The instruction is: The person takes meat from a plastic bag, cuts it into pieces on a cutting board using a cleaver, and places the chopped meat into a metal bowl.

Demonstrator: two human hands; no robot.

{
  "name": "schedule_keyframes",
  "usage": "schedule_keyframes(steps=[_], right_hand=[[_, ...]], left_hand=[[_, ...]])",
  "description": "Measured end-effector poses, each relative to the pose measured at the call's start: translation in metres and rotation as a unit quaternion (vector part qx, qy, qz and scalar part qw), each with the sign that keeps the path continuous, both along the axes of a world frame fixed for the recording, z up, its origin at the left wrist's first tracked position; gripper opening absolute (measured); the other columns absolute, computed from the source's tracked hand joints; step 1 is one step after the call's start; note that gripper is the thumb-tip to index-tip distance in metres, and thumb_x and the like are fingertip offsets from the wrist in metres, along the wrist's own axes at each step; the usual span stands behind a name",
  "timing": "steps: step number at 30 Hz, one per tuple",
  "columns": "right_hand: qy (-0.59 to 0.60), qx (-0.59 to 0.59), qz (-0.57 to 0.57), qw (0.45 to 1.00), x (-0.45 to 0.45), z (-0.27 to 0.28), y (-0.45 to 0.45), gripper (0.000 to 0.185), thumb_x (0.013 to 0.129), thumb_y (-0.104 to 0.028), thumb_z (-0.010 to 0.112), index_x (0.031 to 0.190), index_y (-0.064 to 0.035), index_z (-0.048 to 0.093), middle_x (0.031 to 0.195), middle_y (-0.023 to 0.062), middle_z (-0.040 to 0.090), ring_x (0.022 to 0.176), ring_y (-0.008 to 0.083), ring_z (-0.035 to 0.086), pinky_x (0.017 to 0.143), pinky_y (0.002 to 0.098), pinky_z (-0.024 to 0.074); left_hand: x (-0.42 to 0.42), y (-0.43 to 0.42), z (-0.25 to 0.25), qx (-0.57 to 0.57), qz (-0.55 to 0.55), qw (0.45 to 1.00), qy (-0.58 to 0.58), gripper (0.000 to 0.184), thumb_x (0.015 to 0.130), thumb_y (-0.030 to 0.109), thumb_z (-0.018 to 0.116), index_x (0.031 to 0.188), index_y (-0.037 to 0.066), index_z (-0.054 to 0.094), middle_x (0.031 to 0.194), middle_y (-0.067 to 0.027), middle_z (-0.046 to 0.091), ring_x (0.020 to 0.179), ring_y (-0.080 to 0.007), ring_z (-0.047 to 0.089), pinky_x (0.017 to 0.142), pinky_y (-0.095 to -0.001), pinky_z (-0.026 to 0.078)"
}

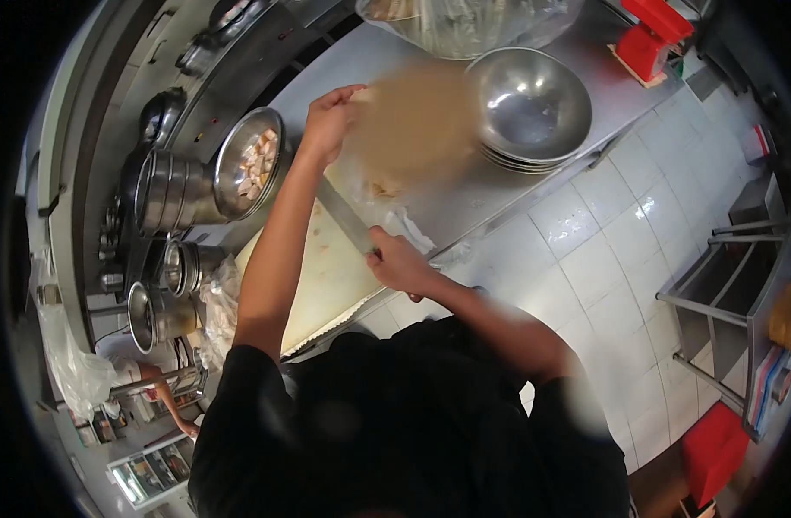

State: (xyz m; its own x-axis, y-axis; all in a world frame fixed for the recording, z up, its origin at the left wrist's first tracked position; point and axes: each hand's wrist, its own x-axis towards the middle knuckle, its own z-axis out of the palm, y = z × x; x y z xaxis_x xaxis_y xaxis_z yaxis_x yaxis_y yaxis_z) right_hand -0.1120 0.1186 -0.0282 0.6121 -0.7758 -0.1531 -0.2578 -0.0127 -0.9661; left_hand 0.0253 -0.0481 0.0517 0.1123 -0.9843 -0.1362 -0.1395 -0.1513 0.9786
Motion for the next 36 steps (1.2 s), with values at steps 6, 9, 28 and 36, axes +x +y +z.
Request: schedule_keyframes(steps=[6, 9, 28, 36], right_hand=[[-0.061, -0.109, -0.05, 0.991, 0.023, -0.077, -0.002, 0.025, 0.086, -0.015, 0.053, 0.101, 0.003, 0.044, 0.073, 0.0198, 0.063, 0.054, 0.0325, 0.061, 0.049, 0.0429, 0.0469], [0.017, -0.05, -0.074, 0.996, 0.018, -0.049, 0.0, 0.027, 0.085, -0.016, 0.055, 0.104, 0.0016, 0.047, 0.07, 0.0182, 0.062, 0.06, 0.0295, 0.063, 0.057, 0.0434, 0.0474], [0.14, -0.042, -0.122, 0.982, 0.038, 0.007, 0.034, 0.023, 0.089, -0.009, 0.05, 0.111, -0.001, 0.049, 0.069, 0.0141, 0.061, 0.049, 0.0219, 0.057, 0.047, 0.037, 0.0463], [0.193, -0.298, -0.086, 0.931, 0.076, 0.018, 0.073, 0.026, 0.091, -0.01, 0.049, 0.116, -0.002, 0.045, 0.071, 0.0233, 0.061, 0.064, 0.0414, 0.06, 0.061, 0.0481, 0.0449]], left_hand=[[0.069, 0.095, 0.017, -0.012, 0.078, 0.987, 0.137, 0.039, 0.08, -0.004, 0.064, 0.118, -0.002, 0.058, 0.094, -0.0043, 0.062, 0.076, -0.0143, 0.062, 0.075, -0.0285, 0.054], [0.102, 0.142, -0.009, -0.118, 0.099, 0.985, -0.073, 0.037, 0.078, -0.001, 0.066, 0.115, -0.002, 0.062, 0.089, -0.0027, 0.062, 0.077, -0.0143, 0.063, 0.073, -0.0261, 0.053], [0.129, 0.272, -0.142, -0.194, 0.026, 0.941, -0.277, 0.052, 0.069, 0.011, 0.076, 0.116, 0.001, 0.059, 0.111, -0.0162, 0.059, 0.102, -0.0328, 0.057, 0.087, -0.037, 0.049], [0.133, 0.314, -0.143, -0.177, 0.195, 0.94, -0.216, 0.044, 0.07, 0.008, 0.074, 0.11, 0.0, 0.059, 0.104, -0.0155, 0.06, 0.091, -0.0307, 0.061, 0.083, -0.0377, 0.051]])
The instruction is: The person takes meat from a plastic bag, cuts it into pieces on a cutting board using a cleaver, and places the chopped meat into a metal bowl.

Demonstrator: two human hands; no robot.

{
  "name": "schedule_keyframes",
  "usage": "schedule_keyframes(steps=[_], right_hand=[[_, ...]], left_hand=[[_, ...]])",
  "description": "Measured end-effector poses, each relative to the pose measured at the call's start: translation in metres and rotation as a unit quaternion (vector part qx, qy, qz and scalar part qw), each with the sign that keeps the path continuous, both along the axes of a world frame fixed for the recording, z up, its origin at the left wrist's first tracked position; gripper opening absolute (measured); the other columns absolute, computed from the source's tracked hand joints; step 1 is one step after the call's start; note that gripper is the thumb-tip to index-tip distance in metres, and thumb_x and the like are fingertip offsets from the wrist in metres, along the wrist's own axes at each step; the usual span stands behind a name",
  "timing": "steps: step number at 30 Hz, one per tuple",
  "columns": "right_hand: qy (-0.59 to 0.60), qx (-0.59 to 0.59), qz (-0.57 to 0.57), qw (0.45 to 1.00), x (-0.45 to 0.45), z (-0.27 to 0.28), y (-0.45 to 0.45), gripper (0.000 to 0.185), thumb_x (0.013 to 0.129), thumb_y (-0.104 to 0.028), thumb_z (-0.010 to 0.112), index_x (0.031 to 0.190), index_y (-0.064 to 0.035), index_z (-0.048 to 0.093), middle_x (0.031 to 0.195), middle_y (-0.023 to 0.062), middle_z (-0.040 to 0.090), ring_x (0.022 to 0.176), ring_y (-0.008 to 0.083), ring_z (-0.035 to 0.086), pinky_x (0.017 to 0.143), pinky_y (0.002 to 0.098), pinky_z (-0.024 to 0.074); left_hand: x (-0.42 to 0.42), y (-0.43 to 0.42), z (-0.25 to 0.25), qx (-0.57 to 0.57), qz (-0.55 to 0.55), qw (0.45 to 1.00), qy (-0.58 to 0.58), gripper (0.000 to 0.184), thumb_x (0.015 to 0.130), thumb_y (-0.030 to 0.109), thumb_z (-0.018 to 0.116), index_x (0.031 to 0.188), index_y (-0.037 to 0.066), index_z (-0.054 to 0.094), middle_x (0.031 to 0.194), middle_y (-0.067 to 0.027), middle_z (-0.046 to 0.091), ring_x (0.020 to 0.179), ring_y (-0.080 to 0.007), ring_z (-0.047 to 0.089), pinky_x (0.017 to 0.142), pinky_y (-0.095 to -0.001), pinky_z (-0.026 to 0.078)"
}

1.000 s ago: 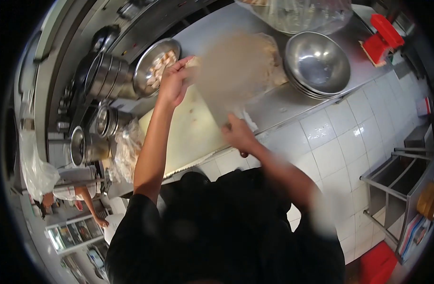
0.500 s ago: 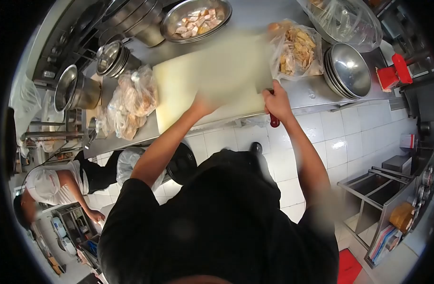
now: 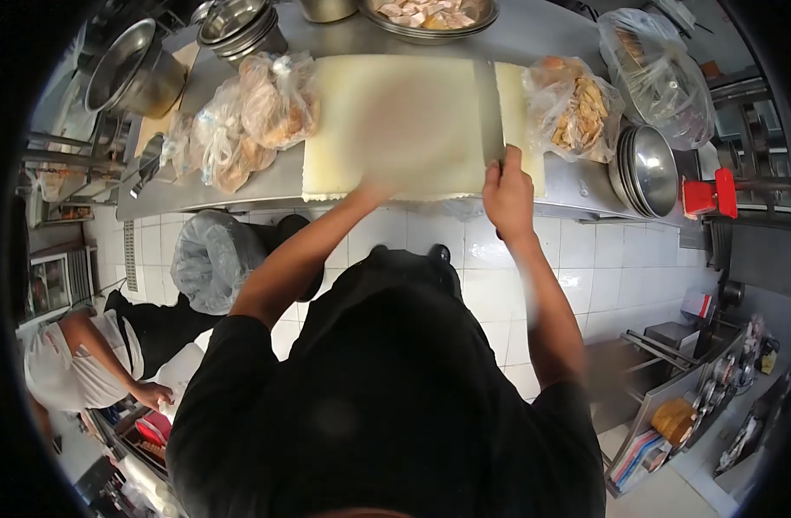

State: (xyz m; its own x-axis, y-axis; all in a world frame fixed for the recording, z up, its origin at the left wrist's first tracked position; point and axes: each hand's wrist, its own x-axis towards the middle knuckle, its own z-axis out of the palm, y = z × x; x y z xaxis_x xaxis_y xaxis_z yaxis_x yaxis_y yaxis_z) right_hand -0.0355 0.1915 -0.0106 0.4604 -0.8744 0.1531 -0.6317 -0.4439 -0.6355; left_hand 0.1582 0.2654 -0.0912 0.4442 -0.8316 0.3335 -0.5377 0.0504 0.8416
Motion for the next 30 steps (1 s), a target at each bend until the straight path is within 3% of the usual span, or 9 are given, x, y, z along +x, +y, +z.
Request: schedule_keyframes(steps=[3, 9, 12, 14, 17, 20, 26, 28, 30], right_hand=[[-0.003, -0.002, 0.039, 0.999, 0.027, 0.022, 0.007, 0.024, 0.092, -0.011, 0.048, 0.113, 0.0, 0.043, 0.068, 0.0258, 0.059, 0.063, 0.045, 0.058, 0.059, 0.0508, 0.0436], [-0.283, -0.135, -0.046, 0.948, 0.072, 0.13, 0.032, 0.019, 0.093, -0.011, 0.049, 0.102, 0.0041, 0.043, 0.062, 0.0201, 0.054, 0.053, 0.0416, 0.051, 0.055, 0.0445, 0.0447], [-0.045, -0.253, 0.024, 0.966, 0.054, 0.052, 0.009, 0.017, 0.092, -0.01, 0.048, 0.102, 0.0026, 0.042, 0.064, 0.0244, 0.056, 0.06, 0.0481, 0.054, 0.059, 0.0502, 0.0463], [0.136, -0.002, 0.084, 0.987, 0.038, -0.021, 0.01, 0.017, 0.091, -0.01, 0.047, 0.101, 0.0016, 0.041, 0.072, 0.0301, 0.059, 0.071, 0.0522, 0.056, 0.065, 0.0564, 0.0449], [0.139, 0.033, 0.096, 0.985, 0.042, -0.014, 0.006, 0.019, 0.09, -0.012, 0.048, 0.102, 0.0015, 0.041, 0.081, 0.0353, 0.059, 0.079, 0.0537, 0.056, 0.071, 0.0592, 0.0434], [0.139, 0.036, 0.106, 0.984, 0.034, -0.025, -0.01, 0.019, 0.09, -0.013, 0.049, 0.101, 0.0011, 0.042, 0.072, 0.0284, 0.06, 0.065, 0.0452, 0.06, 0.061, 0.053, 0.0475], [0.023, 0.331, 0.054, 0.942, 0.024, -0.005, -0.032, 0.019, 0.092, -0.018, 0.049, 0.097, -0.0006, 0.044, 0.059, 0.0095, 0.048, 0.041, 0.0201, 0.049, 0.04, 0.036, 0.0417], [0.003, 0.176, 0.147, 0.973, 0.025, -0.026, -0.039, 0.019, 0.093, -0.019, 0.049, 0.097, -0.0011, 0.044, 0.061, 0.0112, 0.051, 0.041, 0.0214, 0.05, 0.038, 0.0369, 0.0413], [0.028, 0.252, 0.087, 0.964, 0.036, -0.033, -0.048, 0.02, 0.093, -0.02, 0.049, 0.096, -0.0011, 0.044, 0.061, 0.0113, 0.051, 0.042, 0.0208, 0.05, 0.039, 0.0365, 0.0413]], left_hand=[[0.014, 0.018, 0.012, 0.029, 0.022, 0.999, 0.037, 0.036, 0.07, 0.002, 0.068, 0.104, 0.001, 0.058, 0.099, -0.0145, 0.059, 0.089, -0.0293, 0.06, 0.08, -0.0378, 0.05], [0.025, 0.022, -0.009, -0.063, 0.061, 0.996, 0.015, 0.035, 0.068, -0.003, 0.063, 0.102, 0.001, 0.057, 0.096, -0.015, 0.058, 0.087, -0.0296, 0.057, 0.079, -0.0394, 0.048], [0.016, 0.021, -0.007, -0.046, 0.062, 0.997, 0.029, 0.036, 0.068, -0.001, 0.065, 0.103, 0.0, 0.057, 0.097, -0.0161, 0.058, 0.09, -0.0317, 0.057, 0.08, -0.0398, 0.048], [0.002, 0.019, -0.008, -0.057, 0.029, 0.998, 0.026, 0.038, 0.068, 0.0, 0.067, 0.105, 0.0, 0.057, 0.099, -0.0168, 0.058, 0.094, -0.0332, 0.056, 0.082, -0.0403, 0.048], [-0.012, -0.003, -0.015, -0.057, -0.033, 0.997, 0.033, 0.041, 0.069, 0.002, 0.069, 0.108, 0.0, 0.057, 0.103, -0.0177, 0.058, 0.1, -0.0347, 0.056, 0.086, -0.0407, 0.047], [-0.024, -0.02, -0.003, -0.061, -0.053, 0.997, -0.015, 0.041, 0.07, 0.002, 0.069, 0.109, 0.0, 0.058, 0.106, -0.0179, 0.059, 0.102, -0.0347, 0.055, 0.088, -0.0404, 0.047], [-0.026, -0.028, -0.018, -0.046, -0.105, 0.993, 0.002, 0.034, 0.07, 0.001, 0.068, 0.104, 0.0, 0.061, 0.106, -0.0176, 0.059, 0.103, -0.0343, 0.056, 0.088, -0.0395, 0.048], [-0.026, -0.033, -0.029, -0.044, -0.124, 0.991, 0.003, 0.034, 0.07, 0.0, 0.067, 0.103, 0.0, 0.061, 0.106, -0.0174, 0.059, 0.103, -0.0343, 0.056, 0.088, -0.0395, 0.049], [-0.024, -0.031, -0.03, -0.023, -0.118, 0.992, -0.027, 0.035, 0.07, 0.0, 0.066, 0.104, 0.0, 0.06, 0.106, -0.0172, 0.059, 0.104, -0.0344, 0.056, 0.087, -0.0398, 0.049]])
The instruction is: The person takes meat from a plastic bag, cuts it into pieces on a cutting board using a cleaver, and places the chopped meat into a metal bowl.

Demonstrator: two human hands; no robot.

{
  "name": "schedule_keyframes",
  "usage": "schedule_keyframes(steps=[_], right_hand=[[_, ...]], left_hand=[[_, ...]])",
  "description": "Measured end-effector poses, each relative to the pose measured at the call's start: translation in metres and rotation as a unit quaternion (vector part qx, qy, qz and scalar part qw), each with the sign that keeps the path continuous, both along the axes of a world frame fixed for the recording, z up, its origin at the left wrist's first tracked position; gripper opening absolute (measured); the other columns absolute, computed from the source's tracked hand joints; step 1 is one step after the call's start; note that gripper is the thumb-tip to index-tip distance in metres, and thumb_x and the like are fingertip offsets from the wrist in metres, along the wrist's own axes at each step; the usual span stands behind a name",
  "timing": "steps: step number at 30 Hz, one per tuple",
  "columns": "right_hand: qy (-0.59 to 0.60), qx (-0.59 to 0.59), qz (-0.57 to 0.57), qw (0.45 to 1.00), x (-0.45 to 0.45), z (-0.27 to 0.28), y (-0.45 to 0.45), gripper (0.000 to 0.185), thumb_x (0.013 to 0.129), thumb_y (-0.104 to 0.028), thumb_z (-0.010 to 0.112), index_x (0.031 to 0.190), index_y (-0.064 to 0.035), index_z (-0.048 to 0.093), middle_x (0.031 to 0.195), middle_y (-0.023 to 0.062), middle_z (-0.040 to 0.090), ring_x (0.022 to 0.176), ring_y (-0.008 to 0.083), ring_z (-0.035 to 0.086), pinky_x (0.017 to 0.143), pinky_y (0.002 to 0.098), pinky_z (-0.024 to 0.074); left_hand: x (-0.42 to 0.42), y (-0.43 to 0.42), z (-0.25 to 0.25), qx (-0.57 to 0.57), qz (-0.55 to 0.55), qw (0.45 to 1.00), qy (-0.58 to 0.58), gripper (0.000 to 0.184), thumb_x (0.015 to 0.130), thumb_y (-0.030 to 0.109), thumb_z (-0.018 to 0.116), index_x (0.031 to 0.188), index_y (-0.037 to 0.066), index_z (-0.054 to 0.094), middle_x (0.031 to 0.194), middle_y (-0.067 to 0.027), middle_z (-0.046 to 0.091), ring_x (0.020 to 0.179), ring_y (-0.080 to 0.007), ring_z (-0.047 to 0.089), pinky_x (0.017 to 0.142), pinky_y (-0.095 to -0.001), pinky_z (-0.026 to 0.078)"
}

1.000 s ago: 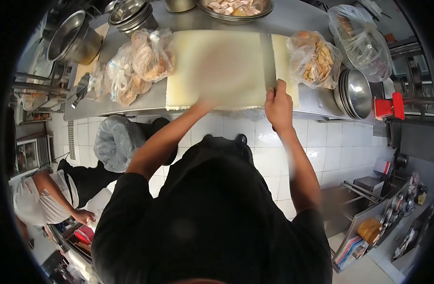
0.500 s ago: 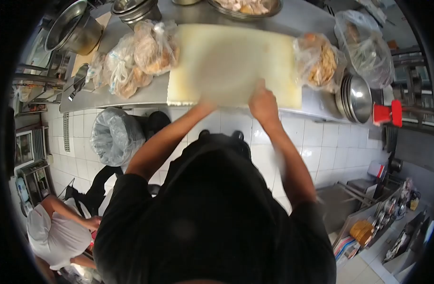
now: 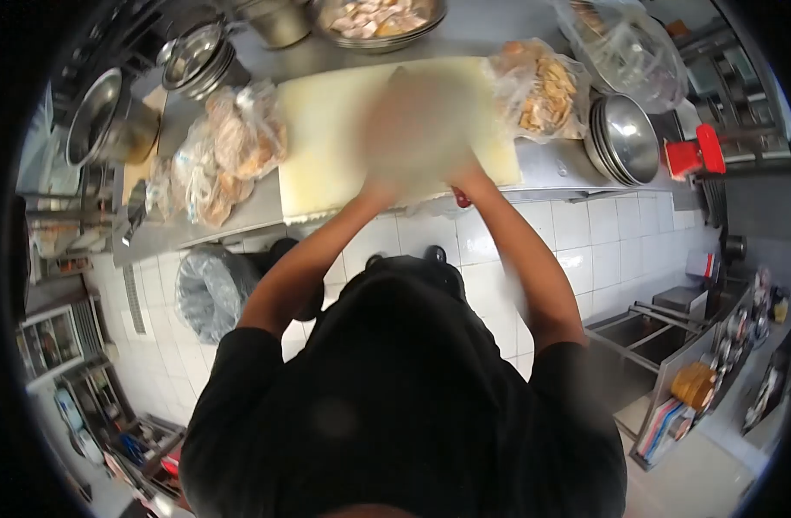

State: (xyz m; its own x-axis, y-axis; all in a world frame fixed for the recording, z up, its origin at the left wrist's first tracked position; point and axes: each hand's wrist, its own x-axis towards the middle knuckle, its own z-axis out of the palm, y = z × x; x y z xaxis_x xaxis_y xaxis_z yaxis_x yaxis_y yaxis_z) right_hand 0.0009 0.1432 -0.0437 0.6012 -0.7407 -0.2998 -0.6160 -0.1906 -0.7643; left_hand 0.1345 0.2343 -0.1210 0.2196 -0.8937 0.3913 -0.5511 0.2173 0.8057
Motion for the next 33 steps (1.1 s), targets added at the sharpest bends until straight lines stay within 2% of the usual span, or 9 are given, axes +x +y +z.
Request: schedule_keyframes(steps=[6, 10, 18, 22, 24, 28, 30, 32, 33], right_hand=[[-0.108, 0.049, -0.025, 0.993, -0.019, -0.019, -0.019, 0.018, 0.094, -0.02, 0.051, 0.089, -0.0048, 0.044, 0.06, 0.006, 0.05, 0.041, 0.0143, 0.047, 0.036, 0.0305, 0.0383], [-0.217, 0.116, -0.115, 0.962, -0.047, 0.023, -0.012, 0.015, 0.095, -0.017, 0.051, 0.088, -0.0066, 0.044, 0.058, 0.003, 0.047, 0.04, 0.0115, 0.045, 0.035, 0.0283, 0.0363], [-0.248, 0.173, -0.198, 0.932, -0.064, 0.012, -0.025, 0.014, 0.096, -0.015, 0.05, 0.089, -0.0052, 0.042, 0.057, 0.0026, 0.046, 0.039, 0.0123, 0.044, 0.034, 0.0287, 0.0362], [-0.253, 0.188, -0.212, 0.925, -0.065, -0.001, -0.027, 0.016, 0.095, -0.015, 0.051, 0.099, -0.0028, 0.041, 0.058, 0.0027, 0.046, 0.039, 0.012, 0.045, 0.034, 0.0292, 0.0371], [-0.229, 0.152, -0.199, 0.941, -0.068, -0.002, -0.026, 0.022, 0.094, -0.018, 0.054, 0.102, -0.0009, 0.043, 0.059, 0.0049, 0.047, 0.045, 0.0141, 0.047, 0.041, 0.0314, 0.0394], [-0.19, 0.066, -0.159, 0.966, -0.072, -0.02, -0.03, 0.026, 0.091, -0.022, 0.055, 0.095, 0.0028, 0.05, 0.068, 0.0162, 0.058, 0.05, 0.0239, 0.055, 0.051, 0.0378, 0.045], [-0.204, 0.052, -0.153, 0.966, -0.071, -0.019, -0.032, 0.028, 0.09, -0.023, 0.054, 0.091, 0.0047, 0.054, 0.073, 0.0214, 0.062, 0.055, 0.0296, 0.059, 0.057, 0.0408, 0.0476], [-0.236, 0.04, -0.159, 0.958, -0.072, -0.012, -0.028, 0.029, 0.09, -0.023, 0.054, 0.091, 0.0057, 0.056, 0.075, 0.0224, 0.063, 0.061, 0.0327, 0.061, 0.064, 0.042, 0.0482], [-0.21, 0.079, -0.158, 0.962, -0.074, -0.003, -0.028, 0.027, 0.091, -0.022, 0.053, 0.092, 0.0046, 0.054, 0.073, 0.0208, 0.063, 0.072, 0.0343, 0.064, 0.069, 0.0431, 0.0477]], left_hand=[[0.005, 0.008, 0.008, 0.069, 0.055, 0.996, -0.021, 0.047, 0.07, 0.005, 0.065, 0.115, 0.002, 0.054, 0.111, -0.0177, 0.055, 0.096, -0.0351, 0.054, 0.086, -0.0408, 0.047], [-0.024, -0.014, 0.002, 0.078, 0.089, 0.985, -0.123, 0.049, 0.07, 0.009, 0.069, 0.116, 0.005, 0.054, 0.113, -0.0164, 0.052, 0.101, -0.0338, 0.049, 0.087, -0.0429, 0.044], [-0.03, -0.055, 0.009, 0.049, 0.138, 0.969, -0.201, 0.021, 0.069, 0.016, 0.074, 0.084, 0.004, 0.068, 0.103, -0.012, 0.06, 0.094, -0.0298, 0.054, 0.078, -0.0383, 0.048], [-0.01, -0.063, 0.021, 0.015, 0.223, 0.964, -0.145, 0.011, 0.07, 0.012, 0.071, 0.076, 0.003, 0.068, 0.085, -0.0126, 0.063, 0.08, -0.0295, 0.06, 0.07, -0.0367, 0.05], [-0.002, -0.083, 0.057, -0.041, 0.298, 0.953, -0.023, 0.01, 0.073, 0.012, 0.069, 0.073, 0.002, 0.069, 0.071, -0.0143, 0.064, 0.065, -0.0268, 0.062, 0.062, -0.0338, 0.05], [0.065, -0.141, 0.088, -0.101, 0.357, 0.928, -0.019, 0.026, 0.074, 0.024, 0.071, 0.08, -0.001, 0.07, 0.067, -0.0156, 0.066, 0.06, -0.0221, 0.06, 0.061, -0.035, 0.049], [0.096, -0.174, 0.118, -0.133, 0.374, 0.916, -0.053, 0.028, 0.075, 0.025, 0.071, 0.08, -0.002, 0.071, 0.062, -0.0149, 0.065, 0.06, -0.0216, 0.061, 0.064, -0.0358, 0.049], [0.101, -0.199, 0.161, -0.093, 0.397, 0.911, -0.067, 0.03, 0.077, 0.027, 0.071, 0.087, -0.001, 0.071, 0.074, -0.0166, 0.068, 0.067, -0.0222, 0.063, 0.068, -0.0358, 0.049], [0.1, -0.213, 0.166, -0.126, 0.429, 0.875, -0.185, 0.032, 0.078, 0.029, 0.071, 0.09, -0.001, 0.071, 0.08, -0.017, 0.068, 0.071, -0.0222, 0.064, 0.069, -0.0359, 0.05]])
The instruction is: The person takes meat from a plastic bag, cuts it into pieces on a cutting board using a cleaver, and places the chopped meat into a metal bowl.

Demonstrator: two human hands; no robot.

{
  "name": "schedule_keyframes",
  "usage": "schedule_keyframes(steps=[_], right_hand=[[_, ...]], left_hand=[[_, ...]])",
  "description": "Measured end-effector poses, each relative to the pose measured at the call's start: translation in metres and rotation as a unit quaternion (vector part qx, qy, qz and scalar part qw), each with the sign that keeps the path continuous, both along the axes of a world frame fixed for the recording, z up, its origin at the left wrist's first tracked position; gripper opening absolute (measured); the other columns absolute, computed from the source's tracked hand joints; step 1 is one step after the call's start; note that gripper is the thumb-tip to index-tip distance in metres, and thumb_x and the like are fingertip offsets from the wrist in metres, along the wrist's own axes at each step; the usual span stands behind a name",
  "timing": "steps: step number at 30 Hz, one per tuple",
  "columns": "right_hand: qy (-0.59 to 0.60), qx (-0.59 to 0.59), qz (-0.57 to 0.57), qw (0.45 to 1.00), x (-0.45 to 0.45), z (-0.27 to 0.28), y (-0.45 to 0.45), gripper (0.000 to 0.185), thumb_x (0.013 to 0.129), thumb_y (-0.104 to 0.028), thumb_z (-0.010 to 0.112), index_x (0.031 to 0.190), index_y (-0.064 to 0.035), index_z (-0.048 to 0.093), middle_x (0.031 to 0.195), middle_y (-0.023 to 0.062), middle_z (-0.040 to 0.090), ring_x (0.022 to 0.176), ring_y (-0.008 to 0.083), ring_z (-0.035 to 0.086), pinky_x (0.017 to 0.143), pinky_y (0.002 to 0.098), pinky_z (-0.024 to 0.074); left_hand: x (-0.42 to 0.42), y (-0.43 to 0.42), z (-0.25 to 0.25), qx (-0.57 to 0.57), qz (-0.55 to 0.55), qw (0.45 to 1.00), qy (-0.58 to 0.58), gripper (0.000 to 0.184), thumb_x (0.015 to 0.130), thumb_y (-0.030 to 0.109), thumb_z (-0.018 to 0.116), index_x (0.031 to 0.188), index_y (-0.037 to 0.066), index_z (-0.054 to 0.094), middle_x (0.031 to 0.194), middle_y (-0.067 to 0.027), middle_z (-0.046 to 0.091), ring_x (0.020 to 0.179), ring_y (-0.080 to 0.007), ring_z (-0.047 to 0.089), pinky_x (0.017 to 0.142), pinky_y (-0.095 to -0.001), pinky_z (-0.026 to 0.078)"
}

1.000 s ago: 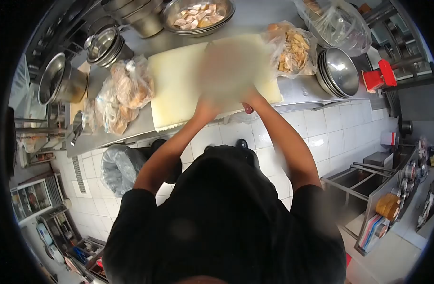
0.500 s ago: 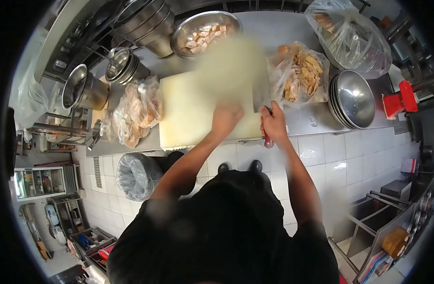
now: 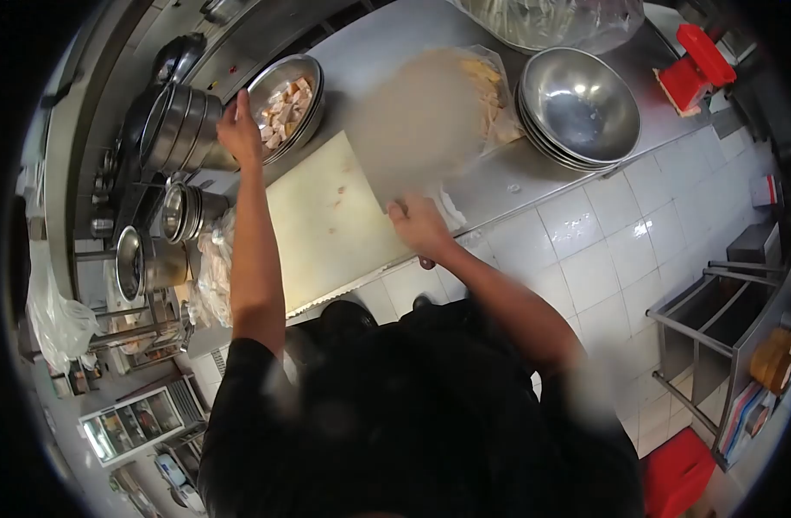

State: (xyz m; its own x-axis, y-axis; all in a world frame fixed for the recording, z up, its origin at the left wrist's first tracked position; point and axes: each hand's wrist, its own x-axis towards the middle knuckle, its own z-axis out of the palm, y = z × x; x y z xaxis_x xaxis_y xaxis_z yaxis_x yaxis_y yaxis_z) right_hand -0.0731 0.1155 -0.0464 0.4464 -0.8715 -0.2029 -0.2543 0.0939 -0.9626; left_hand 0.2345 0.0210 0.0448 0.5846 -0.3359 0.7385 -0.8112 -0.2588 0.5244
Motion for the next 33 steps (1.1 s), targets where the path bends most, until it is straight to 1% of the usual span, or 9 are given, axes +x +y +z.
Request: schedule_keyframes(steps=[2, 4, 6, 9, 13, 16, 22, 28, 33], right_hand=[[-0.016, -0.06, -0.004, 0.998, 0.001, -0.01, 0.001, 0.025, 0.092, -0.021, 0.052, 0.092, 0.0042, 0.051, 0.072, 0.0213, 0.062, 0.062, 0.0343, 0.063, 0.061, 0.0433, 0.0484], [-0.029, -0.072, 0.005, 0.997, 0.0, -0.013, 0.0, 0.023, 0.092, -0.02, 0.05, 0.092, 0.0032, 0.047, 0.071, 0.0214, 0.061, 0.051, 0.0335, 0.059, 0.051, 0.043, 0.0472], [-0.04, -0.032, 0.03, 0.998, -0.002, -0.011, 0.0, 0.021, 0.093, -0.019, 0.048, 0.092, 0.0017, 0.044, 0.068, 0.0213, 0.06, 0.038, 0.0319, 0.054, 0.037, 0.0424, 0.044], [-0.042, -0.026, 0.033, 0.998, 0.0, -0.014, 0.001, 0.019, 0.093, -0.017, 0.047, 0.093, 0.0002, 0.041, 0.066, 0.021, 0.058, 0.028, 0.0293, 0.047, 0.025, 0.041, 0.0357], [-0.031, -0.014, 0.036, 0.999, -0.004, -0.005, 0.002, 0.017, 0.093, -0.015, 0.047, 0.093, -0.0008, 0.038, 0.067, 0.0206, 0.058, 0.029, 0.0307, 0.048, 0.023, 0.0421, 0.0353], [-0.058, -0.076, 0.019, 0.995, 0.001, -0.019, 0.003, 0.017, 0.092, -0.014, 0.047, 0.093, -0.0009, 0.037, 0.068, 0.0212, 0.059, 0.03, 0.0336, 0.048, 0.023, 0.0435, 0.0374], [-0.077, -0.113, 0.008, 0.991, -0.003, -0.016, 0.006, 0.017, 0.09, -0.012, 0.048, 0.093, 0.0, 0.036, 0.067, 0.022, 0.06, 0.035, 0.0389, 0.05, 0.025, 0.0446, 0.0404], [-0.094, -0.114, 0.012, 0.989, -0.002, -0.019, 0.004, 0.017, 0.089, -0.01, 0.049, 0.094, 0.0001, 0.036, 0.067, 0.0219, 0.061, 0.034, 0.0378, 0.05, 0.024, 0.0438, 0.0404], [-0.084, -0.07, 0.034, 0.993, -0.002, -0.019, 0.005, 0.018, 0.089, -0.011, 0.05, 0.095, 0.0004, 0.037, 0.07, 0.0223, 0.062, 0.03, 0.0345, 0.048, 0.023, 0.042, 0.0384]], left_hand=[[-0.004, -0.026, 0.008, 0.014, 0.103, 0.965, -0.239, 0.036, 0.079, 0.032, 0.071, 0.097, 0.0, 0.07, 0.091, -0.0179, 0.068, 0.079, -0.0223, 0.065, 0.07, -0.0361, 0.05], [-0.055, -0.033, 0.021, 0.034, -0.181, 0.971, -0.151, 0.04, 0.082, 0.032, 0.07, 0.111, 0.005, 0.066, 0.101, -0.0166, 0.065, 0.092, -0.023, 0.063, 0.082, -0.0336, 0.049], [-0.143, -0.024, 0.026, 0.161, -0.374, 0.91, 0.071, 0.029, 0.082, 0.026, 0.069, 0.102, 0.005, 0.069, 0.097, -0.0162, 0.067, 0.083, -0.0237, 0.065, 0.073, -0.033, 0.051], [-0.212, -0.013, 0.0, 0.29, -0.535, 0.792, 0.057, 0.032, 0.078, 0.022, 0.07, 0.104, 0.005, 0.068, 0.098, -0.0146, 0.064, 0.084, -0.0259, 0.064, 0.078, -0.0355, 0.051], [-0.217, -0.019, -0.071, 0.381, -0.504, 0.761, -0.147, 0.058, 0.066, 0.029, 0.078, 0.116, 0.004, 0.061, 0.116, -0.0198, 0.055, 0.097, -0.0354, 0.059, 0.088, -0.0414, 0.048], [-0.214, -0.024, -0.079, 0.458, -0.48, 0.731, -0.16, 0.074, 0.058, 0.031, 0.08, 0.122, 0.003, 0.056, 0.122, -0.0232, 0.049, 0.105, -0.0395, 0.056, 0.092, -0.0407, 0.046], [-0.211, -0.023, -0.051, 0.46, -0.49, 0.736, -0.082, 0.069, 0.057, 0.029, 0.077, 0.118, 0.002, 0.06, 0.125, -0.0238, 0.05, 0.109, -0.0367, 0.056, 0.095, -0.0393, 0.045], [-0.22, -0.042, -0.049, 0.463, -0.463, 0.755, 0.044, 0.055, 0.066, 0.038, 0.072, 0.105, -0.001, 0.067, 0.104, -0.0222, 0.064, 0.101, -0.0354, 0.061, 0.091, -0.04, 0.046], [-0.227, -0.057, -0.072, 0.338, -0.465, 0.815, 0.076, 0.053, 0.071, 0.048, 0.072, 0.093, -0.001, 0.07, 0.082, -0.0186, 0.068, 0.082, -0.0334, 0.065, 0.077, -0.0397, 0.051]])
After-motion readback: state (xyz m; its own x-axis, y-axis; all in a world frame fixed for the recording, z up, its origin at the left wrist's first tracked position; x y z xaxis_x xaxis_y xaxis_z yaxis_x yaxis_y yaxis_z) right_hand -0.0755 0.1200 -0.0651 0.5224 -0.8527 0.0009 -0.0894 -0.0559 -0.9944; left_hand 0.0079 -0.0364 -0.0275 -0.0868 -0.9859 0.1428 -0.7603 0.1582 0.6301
